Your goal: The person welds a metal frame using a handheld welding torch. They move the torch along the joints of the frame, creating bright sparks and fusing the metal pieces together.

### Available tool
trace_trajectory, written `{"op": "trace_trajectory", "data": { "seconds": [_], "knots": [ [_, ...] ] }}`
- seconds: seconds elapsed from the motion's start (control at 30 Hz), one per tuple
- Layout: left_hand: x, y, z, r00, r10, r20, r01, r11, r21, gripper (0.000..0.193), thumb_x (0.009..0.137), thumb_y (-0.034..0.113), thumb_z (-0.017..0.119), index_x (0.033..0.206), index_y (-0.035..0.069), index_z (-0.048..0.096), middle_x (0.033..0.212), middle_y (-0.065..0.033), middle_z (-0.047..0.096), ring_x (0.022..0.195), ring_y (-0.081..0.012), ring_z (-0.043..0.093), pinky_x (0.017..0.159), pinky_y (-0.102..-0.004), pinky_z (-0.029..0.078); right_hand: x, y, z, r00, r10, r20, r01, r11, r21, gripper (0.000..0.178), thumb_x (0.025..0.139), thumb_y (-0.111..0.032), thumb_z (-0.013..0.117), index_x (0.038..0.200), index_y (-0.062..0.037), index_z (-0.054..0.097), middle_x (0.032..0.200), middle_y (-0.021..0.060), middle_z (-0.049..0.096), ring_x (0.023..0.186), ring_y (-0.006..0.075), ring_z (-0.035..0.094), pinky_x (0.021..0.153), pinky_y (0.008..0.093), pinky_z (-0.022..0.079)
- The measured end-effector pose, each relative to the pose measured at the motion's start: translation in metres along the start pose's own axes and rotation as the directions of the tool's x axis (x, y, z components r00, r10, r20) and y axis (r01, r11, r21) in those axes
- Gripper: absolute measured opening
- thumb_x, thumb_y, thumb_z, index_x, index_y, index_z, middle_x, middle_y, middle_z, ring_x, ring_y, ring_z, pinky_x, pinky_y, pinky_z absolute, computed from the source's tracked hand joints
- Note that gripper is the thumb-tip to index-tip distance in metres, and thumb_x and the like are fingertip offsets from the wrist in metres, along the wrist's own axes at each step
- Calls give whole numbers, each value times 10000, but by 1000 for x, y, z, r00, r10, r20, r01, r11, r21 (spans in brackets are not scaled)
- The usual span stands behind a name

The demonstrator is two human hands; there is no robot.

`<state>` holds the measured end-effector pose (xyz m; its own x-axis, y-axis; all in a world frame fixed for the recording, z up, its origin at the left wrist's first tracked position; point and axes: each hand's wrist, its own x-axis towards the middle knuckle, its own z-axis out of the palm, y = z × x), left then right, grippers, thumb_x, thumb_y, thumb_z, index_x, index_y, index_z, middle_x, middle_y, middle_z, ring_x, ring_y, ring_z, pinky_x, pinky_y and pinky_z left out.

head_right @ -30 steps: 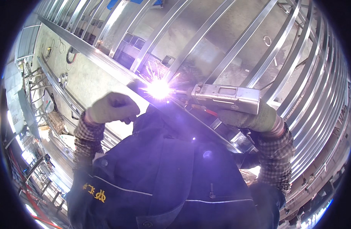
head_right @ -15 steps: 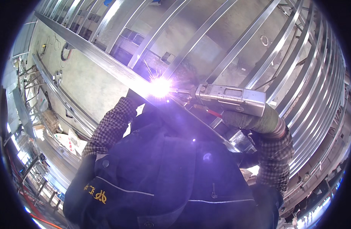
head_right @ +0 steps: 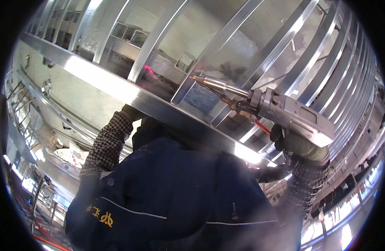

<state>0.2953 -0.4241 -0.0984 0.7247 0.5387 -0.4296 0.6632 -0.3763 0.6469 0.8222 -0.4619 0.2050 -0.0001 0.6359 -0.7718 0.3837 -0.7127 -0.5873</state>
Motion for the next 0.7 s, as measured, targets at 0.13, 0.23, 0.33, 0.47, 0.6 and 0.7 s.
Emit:
{"op": "trace_trajectory", "data": {
  "seconds": [0.13, 0.23, 0.33, 0.47, 0.6, 0.7],
  "knots": [
    [-10, -31, -7, 998, 24, 65, -23, 1000, -4, 433, 1012, 419, 646, 1287, 98, 738, 1263, -134, 753, 1222, -325, 683, 1097, -478, 521, -4, 2, 24, 953, -283, -104, 207, 865, -456, 600, 916, -257, 821, 1412, 13, 620, 1132, 127, 761, 896, 201, 757, 723, 322, 632],
    [-21, -51, -13, 995, 40, 97, -39, 999, -7, 430, 1012, 413, 649, 1287, 95, 738, 1262, -139, 753, 1222, -332, 683, 1095, -481, 522, -17, -13, 38, 996, -91, -6, 90, 973, 212, 702, 953, -287, 841, 1506, 27, 543, 1280, 152, 727, 1024, 189, 754, 829, 302, 640],
    [-29, -67, -22, 988, 66, 140, -66, 998, -6, 427, 1012, 407, 652, 1286, 91, 739, 1261, -145, 753, 1221, -340, 683, 1093, -485, 523, -30, -31, 55, 997, 40, -68, -13, 937, 349, 730, 943, -277, 857, 1517, 35, 533, 1261, 149, 712, 1009, 177, 736, 820, 289, 618],
    [-36, -86, -36, 978, 90, 186, -93, 996, 8, 423, 1011, 399, 656, 1285, 87, 740, 1260, -152, 753, 1220, -349, 684, 1091, -490, 523, -36, -49, 88, 973, 83, -215, 20, 898, 439, 695, 905, -256, 861, 1463, 45, 576, 1097, 121, 712, 868, 160, 708, 709, 281, 571],
    [-41, -100, -42, 969, 113, 218, -120, 993, 19, 420, 1011, 391, 660, 1284, 83, 741, 1258, -160, 753, 1219, -359, 684, 1089, -495, 524, -37, -62, 111, 955, 101, -279, 38, 890, 454, 661, 867, -235, 864, 1408, 55, 619, 934, 94, 713, 727, 143, 681, 599, 273, 525],
    [-46, -106, -44, 966, 124, 228, -136, 990, 36, 417, 1011, 385, 663, 1284, 80, 742, 1257, -165, 753, 1218, -366, 684, 1087, -498, 525, -37, -64, 119, 946, 97, -308, 50, 898, 437, 637, 838, -219, 867, 1367, 62, 652, 811, 73, 713, 621, 130, 660, 516, 267, 489]
  ]
}}
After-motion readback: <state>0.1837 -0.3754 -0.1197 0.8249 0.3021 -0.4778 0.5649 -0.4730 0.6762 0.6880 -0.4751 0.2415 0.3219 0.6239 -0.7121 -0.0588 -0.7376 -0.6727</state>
